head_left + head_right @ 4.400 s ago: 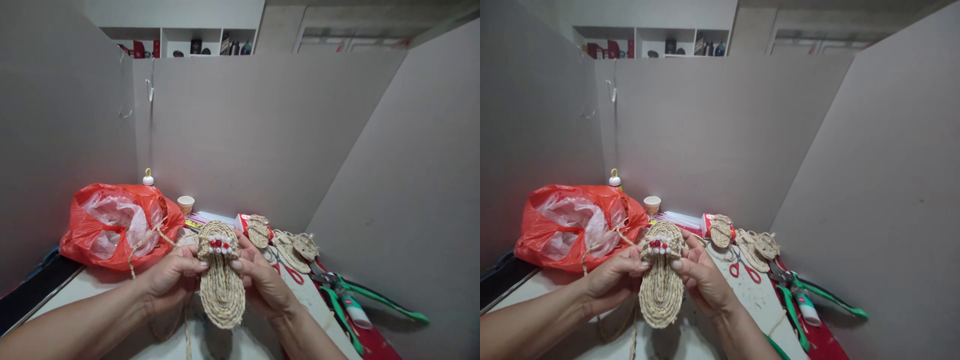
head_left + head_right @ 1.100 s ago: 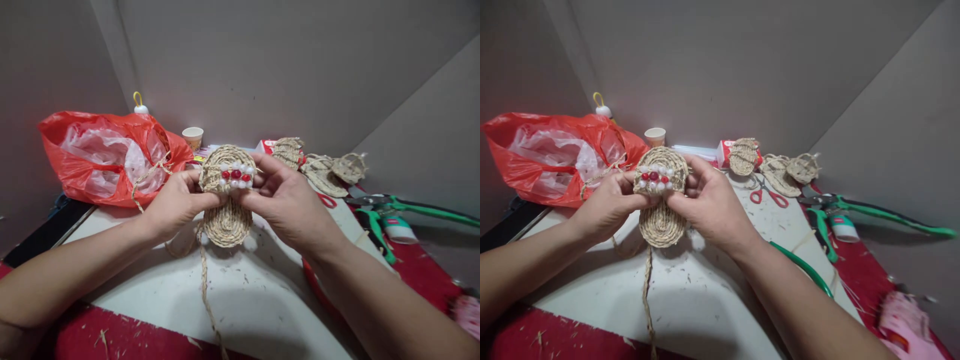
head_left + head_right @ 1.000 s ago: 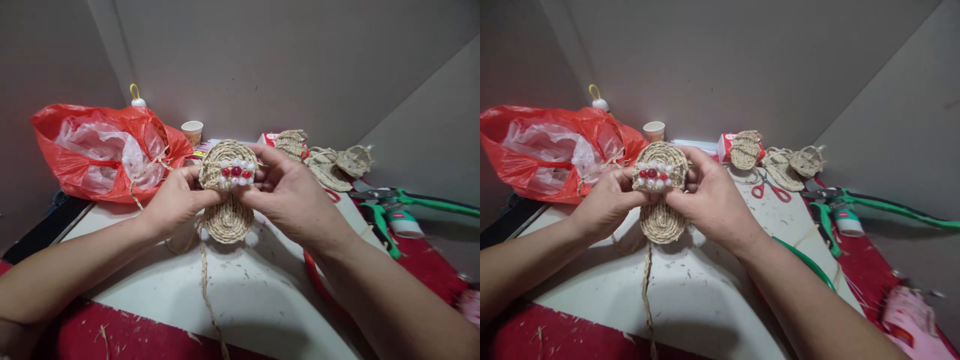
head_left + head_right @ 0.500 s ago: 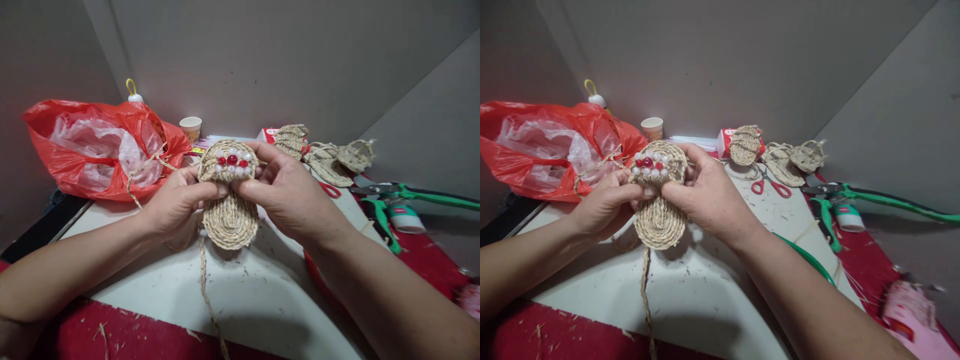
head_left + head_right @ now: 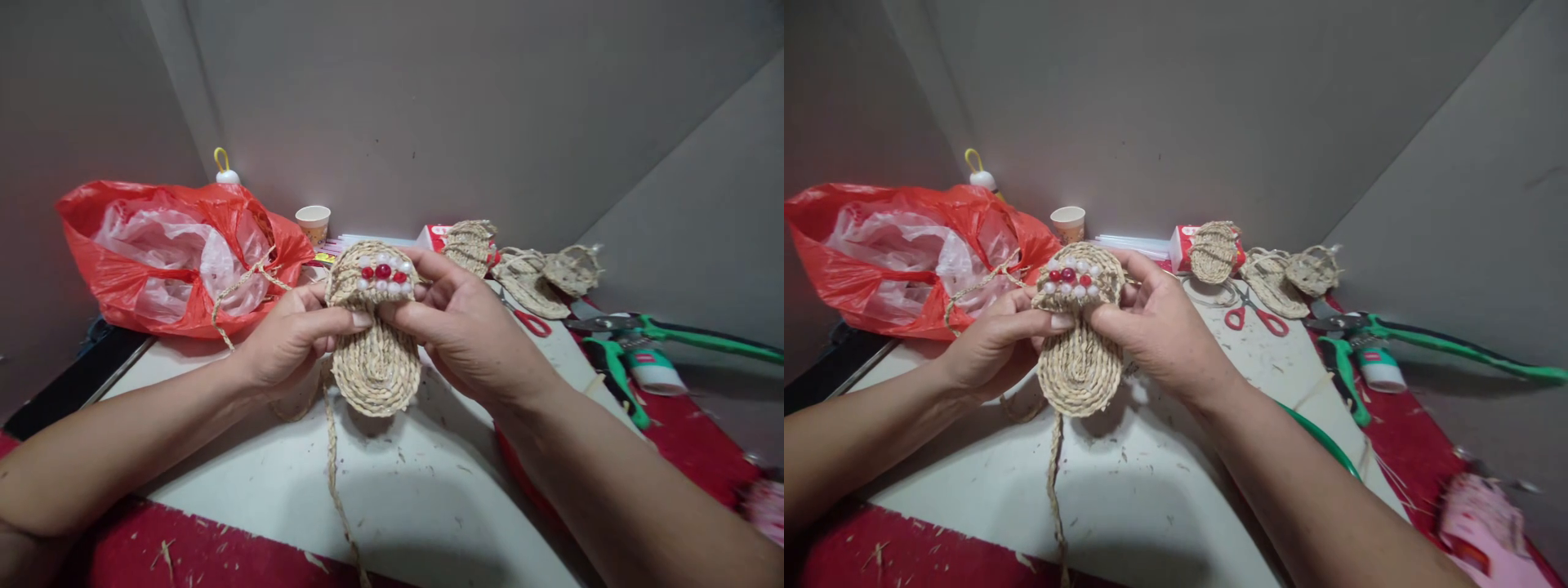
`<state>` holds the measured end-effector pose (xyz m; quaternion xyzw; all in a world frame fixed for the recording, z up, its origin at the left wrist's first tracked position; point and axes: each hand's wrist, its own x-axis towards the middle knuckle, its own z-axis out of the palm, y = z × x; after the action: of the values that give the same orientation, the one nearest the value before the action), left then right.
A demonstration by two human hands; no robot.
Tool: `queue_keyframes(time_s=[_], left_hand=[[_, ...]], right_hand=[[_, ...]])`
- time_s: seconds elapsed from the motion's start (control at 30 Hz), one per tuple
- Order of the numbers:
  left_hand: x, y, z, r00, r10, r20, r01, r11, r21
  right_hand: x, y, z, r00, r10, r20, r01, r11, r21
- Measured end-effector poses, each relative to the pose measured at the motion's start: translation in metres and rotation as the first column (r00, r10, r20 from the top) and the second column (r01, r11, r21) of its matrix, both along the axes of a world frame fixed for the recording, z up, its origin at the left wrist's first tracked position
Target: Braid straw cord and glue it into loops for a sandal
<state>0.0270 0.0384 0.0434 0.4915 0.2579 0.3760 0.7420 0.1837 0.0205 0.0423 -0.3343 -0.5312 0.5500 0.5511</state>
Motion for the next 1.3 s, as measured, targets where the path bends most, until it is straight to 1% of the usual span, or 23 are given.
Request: queue_keyframes(time_s=[0.23, 0.37, 0.7, 0.8, 0.93, 1.07, 1.2, 1.3], left_hand=[[-0.001, -0.0018, 0.0035, 1.0, -0.009, 0.016, 0.009, 0.999, 0.031], [-0.0013, -0.0036, 0.0046, 1.0, -0.008, 0.029, 0.007, 0.999, 0.047], [-0.0013, -0.0037, 0.0055, 1.0, 0.019, 0.001, -0.019, 1.0, 0.011], [-0.0006, -0.0036, 0.0058, 1.0, 0.007, 0.016, -0.008, 1.0, 0.016], [-0.0005, -0.0032, 0.0063, 0.999, -0.005, 0.043, 0.004, 1.0, 0.025], [-0.0017, -0.0023, 0.0064, 0.999, 0.007, 0.032, -0.008, 1.0, 0.024], [-0.0019, -0.0019, 0.0066, 1.0, 0.02, 0.023, -0.02, 0.999, 0.024], [-0.0008, -0.0024, 0.007, 1.0, 0.014, 0.022, -0.015, 0.999, 0.03]], right_hand=[[0.0003, -0.0014, 0.0015, 0.993, 0.06, -0.101, -0.061, 0.998, -0.01], [0.0007, -0.0014, 0.0011, 0.989, 0.091, -0.114, -0.092, 0.996, -0.003], [0.0017, -0.0014, 0.0004, 0.984, 0.114, -0.137, -0.118, 0.993, -0.018], [0.0019, -0.0015, -0.0001, 0.982, 0.119, -0.149, -0.124, 0.992, -0.024], [0.0019, -0.0007, -0.0018, 0.974, 0.138, -0.182, -0.143, 0.99, -0.012], [0.0023, 0.0002, -0.0039, 0.969, 0.149, -0.199, -0.15, 0.989, 0.009], [0.0031, 0.0012, -0.0056, 0.971, 0.159, -0.18, -0.16, 0.987, 0.009], [0.0039, 0.0019, -0.0066, 0.98, 0.139, -0.144, -0.141, 0.99, -0.001]])
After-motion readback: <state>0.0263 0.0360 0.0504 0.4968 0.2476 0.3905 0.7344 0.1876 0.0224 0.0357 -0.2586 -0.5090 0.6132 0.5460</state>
